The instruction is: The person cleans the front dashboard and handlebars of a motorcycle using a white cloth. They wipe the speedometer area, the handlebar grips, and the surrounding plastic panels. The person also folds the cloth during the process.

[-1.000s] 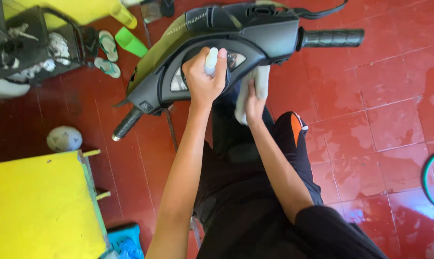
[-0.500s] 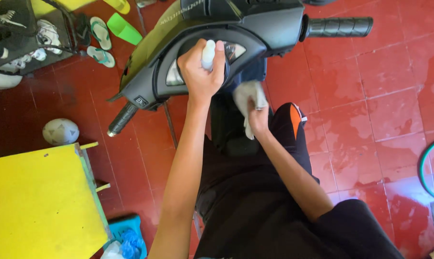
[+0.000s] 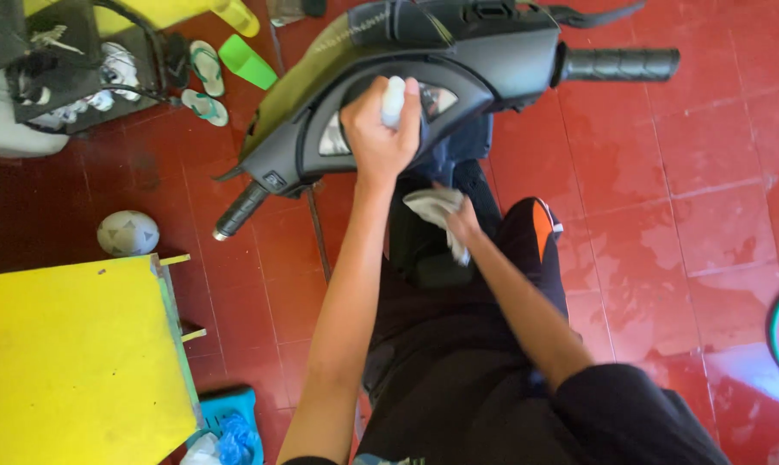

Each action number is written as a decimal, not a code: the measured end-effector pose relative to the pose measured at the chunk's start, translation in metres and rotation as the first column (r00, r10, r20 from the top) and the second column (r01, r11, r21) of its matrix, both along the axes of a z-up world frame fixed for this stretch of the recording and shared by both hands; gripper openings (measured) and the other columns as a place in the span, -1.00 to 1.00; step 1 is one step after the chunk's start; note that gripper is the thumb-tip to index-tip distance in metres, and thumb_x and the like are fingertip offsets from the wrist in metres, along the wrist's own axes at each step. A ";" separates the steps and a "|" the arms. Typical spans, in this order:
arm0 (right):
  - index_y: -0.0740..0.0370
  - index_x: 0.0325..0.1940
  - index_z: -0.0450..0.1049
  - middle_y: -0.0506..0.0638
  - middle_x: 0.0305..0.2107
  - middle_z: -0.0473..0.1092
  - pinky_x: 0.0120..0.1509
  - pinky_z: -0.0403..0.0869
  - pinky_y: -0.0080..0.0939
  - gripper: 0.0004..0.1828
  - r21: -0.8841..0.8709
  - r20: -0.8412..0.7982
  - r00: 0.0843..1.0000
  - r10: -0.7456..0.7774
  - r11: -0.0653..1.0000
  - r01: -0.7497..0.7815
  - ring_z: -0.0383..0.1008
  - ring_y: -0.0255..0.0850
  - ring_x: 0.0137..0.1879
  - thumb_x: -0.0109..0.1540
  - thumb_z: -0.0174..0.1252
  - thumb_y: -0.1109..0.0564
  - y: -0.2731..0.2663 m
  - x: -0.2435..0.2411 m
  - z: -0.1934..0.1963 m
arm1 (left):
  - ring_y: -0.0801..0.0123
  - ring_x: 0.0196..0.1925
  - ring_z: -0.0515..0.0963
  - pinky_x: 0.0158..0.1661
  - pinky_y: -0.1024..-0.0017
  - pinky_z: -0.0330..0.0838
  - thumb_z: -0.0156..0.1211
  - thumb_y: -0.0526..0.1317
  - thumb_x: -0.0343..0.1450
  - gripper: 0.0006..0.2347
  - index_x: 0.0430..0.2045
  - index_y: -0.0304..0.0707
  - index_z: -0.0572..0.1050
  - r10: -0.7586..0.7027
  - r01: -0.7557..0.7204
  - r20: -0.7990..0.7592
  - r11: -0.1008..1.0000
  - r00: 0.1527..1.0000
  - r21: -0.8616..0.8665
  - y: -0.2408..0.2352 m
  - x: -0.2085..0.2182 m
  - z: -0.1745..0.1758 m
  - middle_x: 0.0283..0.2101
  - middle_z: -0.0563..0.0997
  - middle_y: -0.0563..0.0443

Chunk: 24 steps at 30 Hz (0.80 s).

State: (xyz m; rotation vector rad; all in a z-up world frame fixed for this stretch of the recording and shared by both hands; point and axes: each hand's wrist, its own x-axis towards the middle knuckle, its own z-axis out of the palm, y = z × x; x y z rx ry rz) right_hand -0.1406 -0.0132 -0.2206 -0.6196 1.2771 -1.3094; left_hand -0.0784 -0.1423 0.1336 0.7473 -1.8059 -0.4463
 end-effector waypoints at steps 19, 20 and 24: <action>0.33 0.16 0.47 0.11 -0.03 0.53 0.09 0.47 -0.19 -0.64 -0.036 -0.385 0.896 -0.223 0.973 0.227 0.54 -0.15 0.00 0.32 0.08 0.12 -0.059 -0.009 0.067 | 0.35 -0.68 0.16 -0.58 0.43 0.15 0.18 -0.33 0.38 -0.78 -0.68 -0.39 0.34 -0.006 0.008 -0.040 0.999 0.999 0.037 0.000 0.000 0.002 -0.70 0.37 0.00; 0.33 0.14 0.47 0.07 -0.04 0.53 0.10 0.47 -0.23 -0.65 0.044 -0.275 0.942 -0.191 0.977 0.211 0.52 -0.20 0.00 0.34 0.05 0.09 -0.042 -0.009 0.089 | 0.33 -0.68 0.16 -0.58 0.41 0.15 0.18 -0.32 0.39 -0.78 -0.68 -0.39 0.33 -0.009 0.010 -0.034 0.999 0.999 0.041 0.000 0.000 0.002 -0.70 0.37 -0.01; 0.40 0.36 0.20 0.19 0.20 0.28 0.43 0.35 -0.17 -0.44 -0.216 -0.140 0.914 -0.381 0.912 0.348 0.35 -0.07 0.29 0.33 0.08 0.07 -0.001 -0.016 0.032 | 0.28 -0.71 0.25 -0.59 0.37 0.20 0.18 -0.31 0.38 -0.80 -0.64 -0.38 0.37 -0.036 0.036 -0.002 0.998 0.999 0.046 -0.001 0.002 0.000 -0.69 0.44 -0.05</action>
